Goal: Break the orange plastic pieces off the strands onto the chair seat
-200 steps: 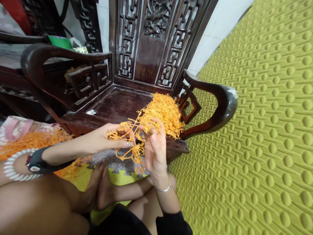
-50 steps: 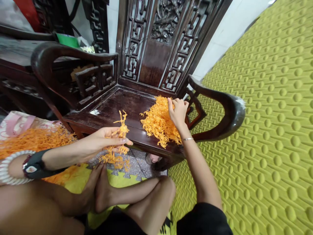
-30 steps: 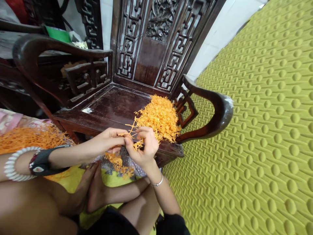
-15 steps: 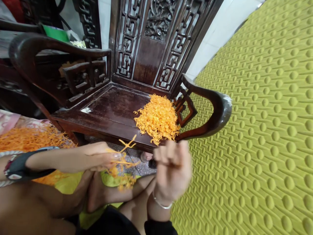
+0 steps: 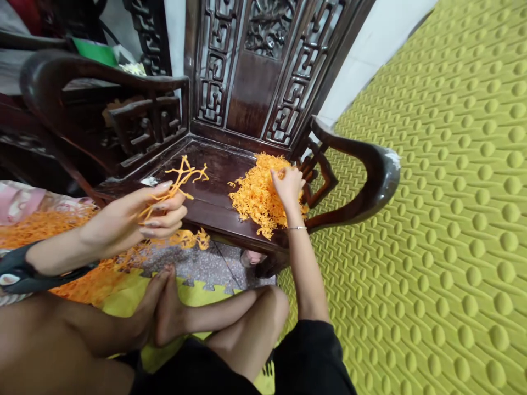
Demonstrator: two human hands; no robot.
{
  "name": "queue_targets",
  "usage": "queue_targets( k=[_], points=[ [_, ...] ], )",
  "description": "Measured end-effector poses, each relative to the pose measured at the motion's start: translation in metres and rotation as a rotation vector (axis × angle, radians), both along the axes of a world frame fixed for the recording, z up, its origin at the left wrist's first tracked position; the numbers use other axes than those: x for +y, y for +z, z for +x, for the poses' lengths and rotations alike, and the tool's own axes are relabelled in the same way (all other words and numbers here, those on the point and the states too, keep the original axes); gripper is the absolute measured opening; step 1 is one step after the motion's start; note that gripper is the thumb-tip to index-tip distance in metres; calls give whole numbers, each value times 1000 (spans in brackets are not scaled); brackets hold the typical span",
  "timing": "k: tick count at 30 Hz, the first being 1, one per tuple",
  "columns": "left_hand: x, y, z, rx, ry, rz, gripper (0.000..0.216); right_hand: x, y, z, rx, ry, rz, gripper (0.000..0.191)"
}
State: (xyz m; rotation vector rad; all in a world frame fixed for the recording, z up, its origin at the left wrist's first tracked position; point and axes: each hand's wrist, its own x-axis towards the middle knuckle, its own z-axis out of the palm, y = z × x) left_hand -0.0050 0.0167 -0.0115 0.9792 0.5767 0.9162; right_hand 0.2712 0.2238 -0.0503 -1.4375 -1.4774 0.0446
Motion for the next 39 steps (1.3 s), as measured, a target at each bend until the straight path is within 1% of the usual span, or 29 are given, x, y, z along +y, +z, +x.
queue_targets(
  k=[2,3,4,6,7,8,9,10,12,13,14,15,16,17,19,21,22,23,24,25,27,29,31,32,34,35,37,39],
  points=[
    [2,3,2,-53,28,21,38,11,-4,1,-63,-12,-43,45],
    [3,4,2,-83,39,25,37,11,-4,1,-90,-14,-35,43],
    [5,4,3,-118,44,23,36,9,-4,0,-114,-15,5,41],
    [9,5,4,-189,45,10,36,-2,-5,-5,-132,8,164,36],
    [10,5,4,-221,40,3,37,-11,-6,-11,-115,54,247,34],
    [12,5,6,-248,37,2,38,-22,-7,-18,-77,140,295,33],
    [13,6,8,-268,35,4,39,-36,-10,-26,-24,277,289,34],
    [13,8,10,-281,38,9,41,-51,-14,-37,39,463,223,39],
    [13,12,15,-288,65,18,43,-84,-21,-59,157,914,-12,52],
    [12,14,17,-286,90,19,43,-101,-25,-69,197,1131,-136,55],
    [11,16,18,-285,120,18,42,-117,-27,-79,216,1303,-240,56],
    [10,18,19,-284,153,16,41,-132,-29,-88,210,1413,-320,54],
    [10,21,19,-283,188,14,39,-145,-29,-94,183,1459,-380,49],
    [9,23,17,-281,223,14,37,-156,-28,-98,147,1457,-422,41],
    [9,26,13,-265,298,23,35,-172,-24,-101,111,1384,-462,22],
    [10,26,8,-214,379,54,37,-180,-20,-99,191,1327,-475,15],
    [10,25,6,-166,399,75,40,-182,-18,-98,258,1302,-471,14],
    [10,23,4,-104,389,96,44,-184,-16,-96,316,1270,-453,13],
    [10,21,3,-32,349,112,48,-186,-15,-95,352,1223,-415,11],
    [10,17,2,55,279,123,50,-188,-13,-94,360,1160,-356,10],
    [11,9,2,254,89,139,49,-192,-9,-94,328,1011,-198,9],
    [11,2,4,412,-82,197,46,-196,-4,-93,315,919,-112,9],
    [12,-3,6,509,-184,324,40,-201,1,-92,390,924,-161,9],
    [12,-3,6,543,-201,399,35,-204,2,-90,441,951,-220,8],
    [12,-2,6,634,-192,513,28,-208,5,-86,532,1006,-333,7],
    [11,0,5,689,-185,537,27,-210,6,-83,564,1034,-381,7],
    [8,5,2,774,-192,525,29,-214,6,-78,609,1090,-473,11],
    [5,9,-1,811,-211,482,32,-216,5,-75,655,1126,-542,23]
  ],
)
